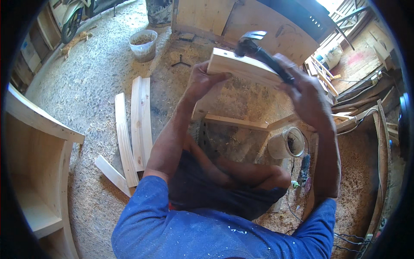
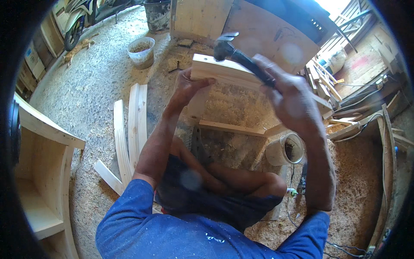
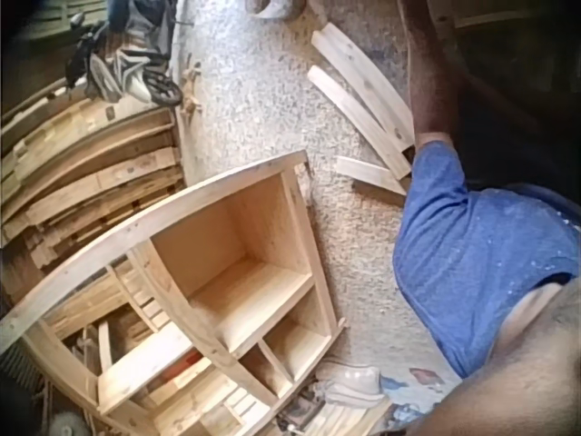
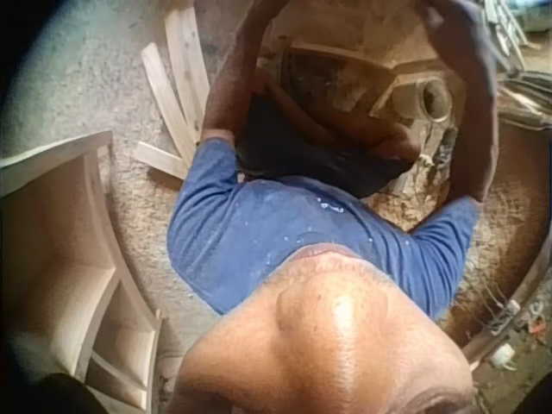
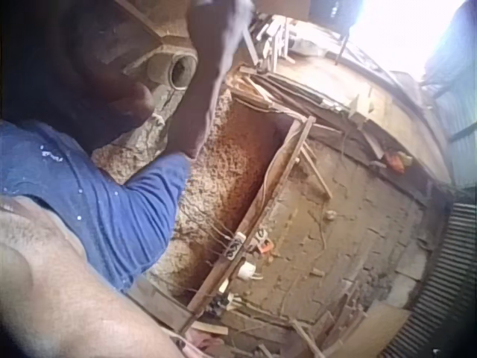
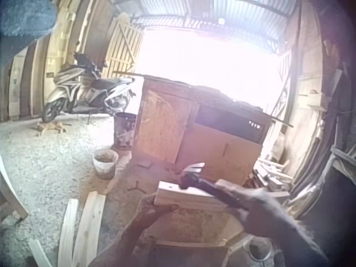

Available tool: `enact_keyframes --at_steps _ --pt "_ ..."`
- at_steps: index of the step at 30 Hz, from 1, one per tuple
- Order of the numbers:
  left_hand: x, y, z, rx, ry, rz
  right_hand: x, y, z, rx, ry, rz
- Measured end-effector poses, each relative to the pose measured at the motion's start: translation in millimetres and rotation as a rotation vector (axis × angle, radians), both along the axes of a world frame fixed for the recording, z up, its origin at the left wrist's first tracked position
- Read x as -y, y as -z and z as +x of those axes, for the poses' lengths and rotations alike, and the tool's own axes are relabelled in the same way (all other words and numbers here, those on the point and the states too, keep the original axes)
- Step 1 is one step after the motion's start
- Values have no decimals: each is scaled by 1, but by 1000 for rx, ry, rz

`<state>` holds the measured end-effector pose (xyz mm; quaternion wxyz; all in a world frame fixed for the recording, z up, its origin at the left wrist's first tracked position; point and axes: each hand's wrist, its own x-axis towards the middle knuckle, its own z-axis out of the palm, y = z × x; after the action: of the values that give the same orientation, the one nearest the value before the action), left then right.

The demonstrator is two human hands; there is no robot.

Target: Assemble a wooden frame using glue, nails, and a hammer.

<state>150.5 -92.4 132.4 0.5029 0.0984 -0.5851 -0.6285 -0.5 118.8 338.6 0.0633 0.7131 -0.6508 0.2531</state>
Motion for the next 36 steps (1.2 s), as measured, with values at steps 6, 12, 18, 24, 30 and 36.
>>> enact_keyframes --at_steps 6,12,18,24,30,36 --pt "-20 -15 -13 -21 48 -7 -15 -103 -27 485 179 -695" --pt "-17 -5 -2 3 15 -10 -4 28 -13 -189 -61 -82" --pt "-16 -6 -15 -30 31 -8 -89 38 -8 608 284 76" --pt "2 10 -23 -45 -33 89 -116 215 -50 481 484 308" --pt "40 43 -9 -9 -303 24 -122 370 -63 573 517 563" --pt "132 18 76 142 -615 3 -123 320 -82 458 437 203"
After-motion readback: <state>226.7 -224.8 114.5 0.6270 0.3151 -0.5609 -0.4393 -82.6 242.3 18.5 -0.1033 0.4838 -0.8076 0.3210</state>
